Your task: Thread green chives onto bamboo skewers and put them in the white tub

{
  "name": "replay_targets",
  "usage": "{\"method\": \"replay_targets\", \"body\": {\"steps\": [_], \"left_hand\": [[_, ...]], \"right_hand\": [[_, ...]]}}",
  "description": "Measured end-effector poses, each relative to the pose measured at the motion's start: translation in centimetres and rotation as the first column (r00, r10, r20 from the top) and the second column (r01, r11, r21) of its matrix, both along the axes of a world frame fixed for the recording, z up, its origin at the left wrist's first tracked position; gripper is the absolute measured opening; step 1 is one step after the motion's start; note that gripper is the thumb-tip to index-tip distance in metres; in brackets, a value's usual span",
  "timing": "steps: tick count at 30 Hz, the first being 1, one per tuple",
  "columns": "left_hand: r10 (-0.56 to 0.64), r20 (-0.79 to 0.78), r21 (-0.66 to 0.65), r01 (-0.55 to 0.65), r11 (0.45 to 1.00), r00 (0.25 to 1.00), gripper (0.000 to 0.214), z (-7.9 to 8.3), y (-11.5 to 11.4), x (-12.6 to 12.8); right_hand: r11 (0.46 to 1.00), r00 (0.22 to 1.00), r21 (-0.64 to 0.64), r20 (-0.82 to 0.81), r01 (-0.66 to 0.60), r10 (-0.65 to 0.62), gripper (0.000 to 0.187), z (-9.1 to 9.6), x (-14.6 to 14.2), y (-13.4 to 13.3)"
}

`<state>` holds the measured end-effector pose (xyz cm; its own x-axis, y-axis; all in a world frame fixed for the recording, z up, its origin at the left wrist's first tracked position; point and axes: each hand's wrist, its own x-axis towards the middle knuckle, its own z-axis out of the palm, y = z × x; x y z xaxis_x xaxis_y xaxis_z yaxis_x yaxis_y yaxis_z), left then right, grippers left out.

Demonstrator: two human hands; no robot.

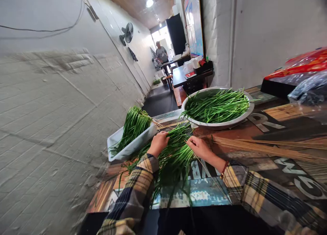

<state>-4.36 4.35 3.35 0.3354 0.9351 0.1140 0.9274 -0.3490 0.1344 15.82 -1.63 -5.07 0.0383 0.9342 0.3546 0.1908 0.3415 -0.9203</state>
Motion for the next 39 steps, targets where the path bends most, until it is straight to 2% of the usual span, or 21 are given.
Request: {"method": "replay_targets", "body": {"steps": [4,7,10,13,15,17,21,23,25,26,28,30,31,32,34,36,37,39], "left_hand": [[0.065,-0.175,-0.014,-0.069,0.998,0.982,0.04,-1.8,1.7,1.1],[0.087,-0.26,-0.011,-0.093,0.996,0.962,0.035,-1.4,1.7,1.4],[0.088,-0.31,0.047,-0.077,0.996,0.947,0.027,0.2,0.3,1.8],[0.096,-0.372,0.196,-0.023,0.98,0.923,0.029,1.6,-1.7,1.8],[0.086,-0.414,0.255,0.024,0.967,0.906,0.032,1.6,-2.8,1.4],[0.053,-0.415,0.212,0.04,0.976,0.908,0.041,1.0,-3.4,0.7],[0.049,-0.235,0.104,-0.025,0.994,0.971,0.057,0.1,-4.4,-0.8],[0.06,-0.071,0.141,-0.049,0.989,0.996,0.051,0.4,-6.0,-0.8],[0.022,0.117,0.188,-0.044,0.981,0.993,0.04,0.9,-8.8,-0.1],[-0.025,0.203,0.171,-0.01,0.985,0.979,0.035,1.0,-10.6,0.5],[-0.152,0.36,0.019,0.155,0.988,0.92,0.03,0.9,-14.3,2.0],[-0.302,0.425,-0.14,0.391,0.91,0.853,0.031,0.1,-17.5,3.3],[-0.351,0.418,-0.176,0.454,0.873,0.838,0.034,-0.4,-18.6,3.7],[-0.376,0.388,-0.189,0.472,0.861,0.841,0.035,-1.0,-19.4,3.9],[-0.329,0.269,-0.165,0.38,0.91,0.905,0.038,-2.1,-19.7,3.4],[-0.165,0.112,-0.1,0.176,0.979,0.98,0.038,-2.7,-19.2,2.0],[-0.076,0.042,-0.074,0.079,0.994,0.996,0.037,-2.7,-18.8,1.0],[0.008,-0.03,-0.072,-0.01,0.997,1.0,0.035,-2.4,-18.2,-1.0]], "right_hand": [[1.0,0.999,0.005,0.045,-0.012,0.012,0.018,0.0,-0.1,0.2],[1.0,0.998,0.0,0.056,-0.004,0.004,0.018,0.1,-0.2,0.4],[1.0,0.998,-0.009,0.059,0.01,-0.01,0.018,0.3,-0.3,0.4],[1.0,0.998,-0.009,0.061,0.012,-0.012,0.017,0.5,-0.3,0.1],[1.0,0.998,-0.01,0.064,0.01,-0.009,0.016,0.7,-0.3,-0.2],[1.0,0.998,-0.014,0.069,0.008,-0.007,0.017,0.7,-0.3,-0.4],[1.0,0.996,-0.026,0.087,0.01,-0.008,0.017,0.6,-0.2,-0.6],[0.999,0.995,-0.031,0.098,0.017,-0.014,0.019,0.5,-0.2,-0.6],[0.999,0.994,-0.033,0.107,0.025,-0.021,0.021,0.4,-0.2,-0.7],[0.999,0.993,-0.034,0.111,0.029,-0.025,0.022,0.4,-0.2,-0.8],[0.999,0.993,-0.033,0.115,0.037,-0.033,0.025,0.3,-0.1,-0.9],[0.998,0.993,-0.03,0.113,0.046,-0.042,0.029,0.3,0.0,-1.1],[0.998,0.993,-0.028,0.111,0.051,-0.047,0.03,0.3,0.1,-1.2],[0.998,0.993,-0.026,0.108,0.055,-0.052,0.031,0.3,0.2,-1.3],[0.997,0.992,-0.027,0.105,0.066,-0.063,0.032,0.3,0.4,-1.4],[0.996,0.992,-0.033,0.104,0.078,-0.075,0.033,0.3,0.6,-1.4],[0.996,0.992,-0.039,0.104,0.081,-0.077,0.033,0.3,0.5,-1.4],[0.996,0.992,-0.05,0.105,0.073,-0.068,0.033,0.1,0.3,-1.3]]}}
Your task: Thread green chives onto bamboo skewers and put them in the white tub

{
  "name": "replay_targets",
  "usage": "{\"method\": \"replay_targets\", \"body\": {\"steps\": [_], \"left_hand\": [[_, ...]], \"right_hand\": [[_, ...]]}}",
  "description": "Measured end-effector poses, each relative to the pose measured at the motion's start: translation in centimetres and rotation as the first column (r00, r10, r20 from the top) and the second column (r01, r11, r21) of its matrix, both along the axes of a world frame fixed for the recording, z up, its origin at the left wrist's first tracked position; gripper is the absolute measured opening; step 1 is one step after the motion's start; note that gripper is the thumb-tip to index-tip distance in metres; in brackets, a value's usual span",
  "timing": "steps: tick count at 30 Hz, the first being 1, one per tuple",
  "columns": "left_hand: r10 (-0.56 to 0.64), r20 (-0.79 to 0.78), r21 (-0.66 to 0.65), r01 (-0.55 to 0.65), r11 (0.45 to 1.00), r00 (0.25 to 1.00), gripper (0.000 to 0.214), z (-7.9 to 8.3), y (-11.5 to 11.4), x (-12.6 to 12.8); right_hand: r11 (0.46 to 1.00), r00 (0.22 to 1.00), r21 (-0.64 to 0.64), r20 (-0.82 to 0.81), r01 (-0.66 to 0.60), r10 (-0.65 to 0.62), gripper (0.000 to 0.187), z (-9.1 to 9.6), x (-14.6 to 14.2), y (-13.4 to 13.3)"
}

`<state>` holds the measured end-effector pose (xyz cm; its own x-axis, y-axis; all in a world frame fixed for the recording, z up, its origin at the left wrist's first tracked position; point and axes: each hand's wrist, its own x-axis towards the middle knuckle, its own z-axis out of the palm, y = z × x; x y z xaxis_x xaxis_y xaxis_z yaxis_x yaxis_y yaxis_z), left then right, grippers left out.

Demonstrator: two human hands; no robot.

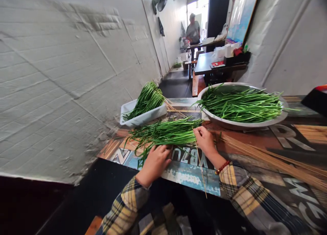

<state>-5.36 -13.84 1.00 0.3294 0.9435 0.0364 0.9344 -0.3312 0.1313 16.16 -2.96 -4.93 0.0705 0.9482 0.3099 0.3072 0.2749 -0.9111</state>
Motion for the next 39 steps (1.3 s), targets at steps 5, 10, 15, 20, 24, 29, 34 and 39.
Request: {"method": "replay_targets", "body": {"steps": [5,10,15,20,24,29,34,39], "left_hand": [[-0.05,0.11,-0.136,0.065,0.989,0.993,0.029,3.1,-0.7,-2.9],[0.019,0.294,0.135,-0.061,0.989,0.955,0.026,5.7,1.7,0.3],[-0.095,0.469,0.285,-0.049,0.957,0.878,0.021,3.1,9.5,4.8],[-0.037,0.171,0.364,-0.029,0.931,0.985,0.02,0.0,14.7,5.5],[-0.031,0.018,0.365,0.022,0.931,0.999,0.02,-0.8,15.8,4.9],[-0.063,0.069,0.407,0.03,0.913,0.996,0.019,-1.0,15.5,4.6],[-0.142,0.39,0.418,-0.038,0.908,0.91,0.008,-1.1,15.0,4.4],[-0.159,0.554,0.246,0.022,0.969,0.817,0.009,-1.7,14.3,4.7]], "right_hand": [[0.999,0.999,-0.032,0.001,-0.033,0.033,0.029,-0.4,-0.9,0.2],[0.998,0.999,-0.054,0.005,-0.033,0.033,0.028,-0.7,-0.8,0.7],[0.999,1.0,-0.038,0.026,0.002,-0.001,0.025,-0.3,-0.6,0.9],[0.998,0.998,-0.041,0.042,0.042,-0.041,0.021,0.5,-1.1,0.9],[0.996,0.996,-0.056,0.056,0.072,-0.069,0.018,1.0,-1.3,1.2],[0.996,0.999,-0.077,0.024,0.038,-0.036,0.018,1.3,-1.2,1.0],[0.999,0.999,-0.046,-0.038,0.029,-0.031,0.02,1.7,-1.3,0.1],[0.999,0.999,-0.009,-0.012,0.037,-0.037,0.02,2.6,-1.2,-1.2]]}}
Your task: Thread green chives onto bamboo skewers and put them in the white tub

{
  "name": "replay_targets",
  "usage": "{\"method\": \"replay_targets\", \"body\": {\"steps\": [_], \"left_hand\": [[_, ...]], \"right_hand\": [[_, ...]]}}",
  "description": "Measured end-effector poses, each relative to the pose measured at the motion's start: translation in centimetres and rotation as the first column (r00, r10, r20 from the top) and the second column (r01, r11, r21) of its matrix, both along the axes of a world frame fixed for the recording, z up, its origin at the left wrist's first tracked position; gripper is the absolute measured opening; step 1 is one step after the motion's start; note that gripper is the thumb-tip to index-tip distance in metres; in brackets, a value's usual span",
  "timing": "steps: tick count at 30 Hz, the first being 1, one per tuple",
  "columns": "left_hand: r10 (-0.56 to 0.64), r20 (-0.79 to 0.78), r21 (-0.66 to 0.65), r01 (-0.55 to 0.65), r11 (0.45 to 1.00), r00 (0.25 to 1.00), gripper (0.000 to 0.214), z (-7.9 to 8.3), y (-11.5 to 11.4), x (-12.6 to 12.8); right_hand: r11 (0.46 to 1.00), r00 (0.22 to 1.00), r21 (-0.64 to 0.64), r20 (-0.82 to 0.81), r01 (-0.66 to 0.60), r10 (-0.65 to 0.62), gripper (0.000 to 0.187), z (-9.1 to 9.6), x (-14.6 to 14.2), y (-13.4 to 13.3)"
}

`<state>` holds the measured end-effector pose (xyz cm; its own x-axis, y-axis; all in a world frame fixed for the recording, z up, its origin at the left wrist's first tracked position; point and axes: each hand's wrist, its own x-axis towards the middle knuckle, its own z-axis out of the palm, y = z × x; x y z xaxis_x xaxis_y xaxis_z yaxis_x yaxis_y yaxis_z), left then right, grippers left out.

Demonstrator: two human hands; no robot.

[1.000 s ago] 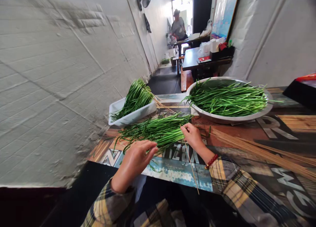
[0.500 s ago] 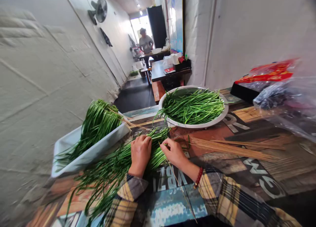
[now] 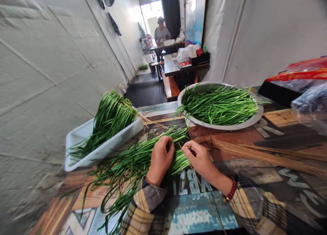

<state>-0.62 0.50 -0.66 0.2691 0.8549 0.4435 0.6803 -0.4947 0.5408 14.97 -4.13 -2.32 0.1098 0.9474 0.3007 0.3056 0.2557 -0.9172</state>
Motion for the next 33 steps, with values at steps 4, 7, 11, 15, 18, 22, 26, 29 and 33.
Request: {"method": "replay_targets", "body": {"steps": [4,7,11,15,18,22,26,29,33], "left_hand": [[-0.06,0.063,-0.062,0.064,0.996,0.996,0.016,0.4,-0.6,0.3],[-0.124,0.104,-0.091,0.134,0.987,0.987,0.017,0.9,-0.8,0.4],[-0.128,0.133,-0.128,0.145,0.981,0.983,0.018,1.1,-0.8,0.4],[-0.107,0.171,-0.173,0.137,0.975,0.979,0.017,1.2,-0.7,0.5],[-0.098,0.216,-0.209,0.144,0.967,0.971,0.016,1.4,-0.7,0.6],[-0.112,0.283,-0.238,0.182,0.954,0.953,0.017,1.6,-0.5,0.6],[-0.118,0.296,-0.235,0.192,0.953,0.948,0.016,1.7,-0.5,0.5],[-0.128,0.299,-0.231,0.202,0.952,0.946,0.016,1.8,-0.5,0.4],[-0.132,0.301,-0.225,0.205,0.953,0.944,0.016,1.8,-0.6,0.4]], "right_hand": [[1.0,0.999,-0.009,0.033,0.006,-0.006,0.02,0.2,0.3,-0.2],[1.0,1.0,-0.024,0.03,-0.006,0.007,0.021,0.0,0.5,0.1],[0.997,0.998,-0.056,0.01,-0.054,0.054,0.023,-0.2,0.7,0.3],[0.996,0.996,-0.034,-0.003,-0.085,0.085,0.025,-0.1,0.9,0.2],[0.996,0.996,-0.02,-0.008,-0.084,0.084,0.025,0.0,1.0,0.0],[0.997,0.997,-0.004,-0.01,-0.081,0.081,0.024,0.1,1.0,-0.1],[0.997,0.997,0.006,-0.009,-0.079,0.079,0.024,0.2,1.1,-0.1],[0.997,0.997,0.009,-0.009,-0.081,0.081,0.024,0.3,1.1,-0.1],[0.996,0.997,0.01,-0.004,-0.083,0.083,0.024,0.2,1.1,-0.2]]}}
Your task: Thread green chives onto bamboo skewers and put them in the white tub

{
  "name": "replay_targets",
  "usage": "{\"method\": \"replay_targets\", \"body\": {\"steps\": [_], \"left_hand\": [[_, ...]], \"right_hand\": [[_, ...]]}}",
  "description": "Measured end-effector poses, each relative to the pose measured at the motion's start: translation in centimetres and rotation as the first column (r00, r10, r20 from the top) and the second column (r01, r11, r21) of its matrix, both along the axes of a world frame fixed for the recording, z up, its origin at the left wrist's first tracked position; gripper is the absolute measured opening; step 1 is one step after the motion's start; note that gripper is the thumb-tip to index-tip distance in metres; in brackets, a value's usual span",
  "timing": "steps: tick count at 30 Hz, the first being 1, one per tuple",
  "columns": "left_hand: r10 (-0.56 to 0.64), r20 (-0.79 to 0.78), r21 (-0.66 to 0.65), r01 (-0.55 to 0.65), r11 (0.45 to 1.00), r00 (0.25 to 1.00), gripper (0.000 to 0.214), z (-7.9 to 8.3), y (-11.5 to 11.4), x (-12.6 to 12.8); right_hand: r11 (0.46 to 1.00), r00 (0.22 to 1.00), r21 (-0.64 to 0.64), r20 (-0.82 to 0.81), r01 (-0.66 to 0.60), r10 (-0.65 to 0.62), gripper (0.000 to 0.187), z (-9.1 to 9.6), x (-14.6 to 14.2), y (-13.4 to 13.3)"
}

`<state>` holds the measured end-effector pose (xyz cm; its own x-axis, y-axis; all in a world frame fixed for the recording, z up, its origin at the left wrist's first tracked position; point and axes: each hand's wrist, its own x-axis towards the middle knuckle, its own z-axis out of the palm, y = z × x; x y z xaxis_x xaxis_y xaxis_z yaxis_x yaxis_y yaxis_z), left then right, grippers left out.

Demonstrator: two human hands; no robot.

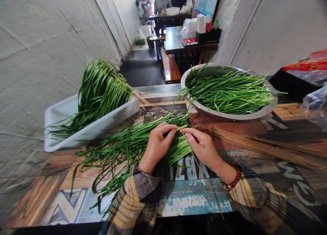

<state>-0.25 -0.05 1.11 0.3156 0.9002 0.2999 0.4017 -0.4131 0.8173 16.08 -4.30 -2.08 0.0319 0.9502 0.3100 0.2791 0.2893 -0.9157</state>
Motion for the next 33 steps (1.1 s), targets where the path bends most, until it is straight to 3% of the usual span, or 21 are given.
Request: {"method": "replay_targets", "body": {"steps": [27,33], "left_hand": [[-0.037,-0.03,0.138,0.041,0.99,0.999,0.011,0.18,0.1,0.18],[-0.042,-0.076,0.105,0.05,0.993,0.996,0.011,0.16,0.04,0.11]], "right_hand": [[0.999,1.0,-0.032,0.014,0.013,-0.013,0.022,0.06,-0.07,0.15],[0.997,0.998,-0.057,0.034,0.05,-0.048,0.038,-0.02,-0.04,0.18]]}}
